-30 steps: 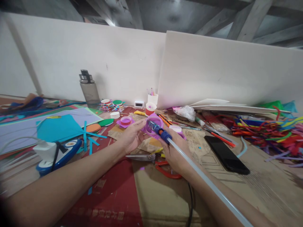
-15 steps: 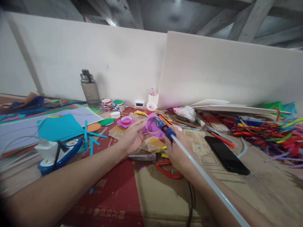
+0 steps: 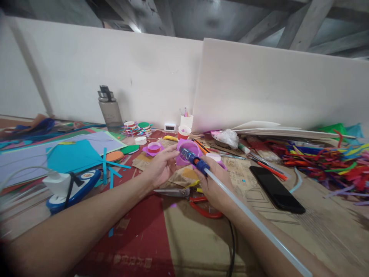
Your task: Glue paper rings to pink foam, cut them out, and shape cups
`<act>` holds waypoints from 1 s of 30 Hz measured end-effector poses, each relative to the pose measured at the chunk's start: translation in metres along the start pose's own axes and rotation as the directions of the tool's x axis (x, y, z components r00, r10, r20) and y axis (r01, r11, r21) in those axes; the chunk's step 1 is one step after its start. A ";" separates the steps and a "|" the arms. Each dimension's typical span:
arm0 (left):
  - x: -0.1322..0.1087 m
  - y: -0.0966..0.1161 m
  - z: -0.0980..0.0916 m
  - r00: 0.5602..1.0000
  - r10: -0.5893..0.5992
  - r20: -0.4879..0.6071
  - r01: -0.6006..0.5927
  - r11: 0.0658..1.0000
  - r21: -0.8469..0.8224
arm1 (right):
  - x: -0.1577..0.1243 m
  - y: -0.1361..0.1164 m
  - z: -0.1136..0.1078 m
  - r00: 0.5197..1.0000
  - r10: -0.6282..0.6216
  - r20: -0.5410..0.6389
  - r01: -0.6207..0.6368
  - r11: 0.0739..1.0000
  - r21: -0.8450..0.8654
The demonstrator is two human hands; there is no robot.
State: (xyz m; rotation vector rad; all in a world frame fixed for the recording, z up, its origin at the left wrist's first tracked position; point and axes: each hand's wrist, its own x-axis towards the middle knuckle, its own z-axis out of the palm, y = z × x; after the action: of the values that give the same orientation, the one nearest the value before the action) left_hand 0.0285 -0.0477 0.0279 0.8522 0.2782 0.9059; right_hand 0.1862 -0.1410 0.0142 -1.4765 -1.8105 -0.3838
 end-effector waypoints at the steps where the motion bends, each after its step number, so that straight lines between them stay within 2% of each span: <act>1: 0.000 0.000 0.000 1.000 -0.003 -0.007 0.003 1.000 -0.005 | 0.000 0.001 0.001 1.000 0.000 0.001 0.000 1.000 0.000; 9: -0.005 -0.004 0.005 0.997 -0.008 -0.074 0.008 1.000 -0.003 | 0.000 0.001 0.000 0.998 0.061 -0.029 -0.063 0.996 -0.057; 14: -0.006 -0.005 0.008 0.994 0.028 -0.109 -0.029 1.000 -0.009 | -0.001 0.002 -0.001 0.993 0.076 -0.086 -0.085 0.992 -0.097; 18: -0.005 -0.006 0.007 0.994 0.044 -0.104 -0.047 0.999 -0.026 | 0.000 0.002 -0.001 0.995 0.079 -0.056 -0.084 0.992 -0.092; 22: -0.003 -0.005 0.007 0.997 0.003 -0.080 -0.008 0.998 -0.064 | -0.001 0.002 -0.001 0.999 0.046 -0.020 -0.047 0.997 -0.064; 27: 0.001 0.001 0.007 0.971 -0.077 -0.227 0.065 0.996 -0.059 | -0.005 0.006 0.001 0.997 -0.065 0.049 0.067 0.996 -0.057; 30: 0.003 0.001 0.007 0.967 -0.087 -0.240 0.077 0.996 -0.052 | -0.006 0.007 0.001 0.992 -0.108 0.062 0.111 0.992 -0.054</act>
State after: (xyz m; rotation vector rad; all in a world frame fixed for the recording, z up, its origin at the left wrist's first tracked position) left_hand 0.0332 -0.0491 0.0335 0.6859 0.5019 0.9354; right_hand 0.1931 -0.1423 0.0075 -1.4446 -1.9476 -0.4544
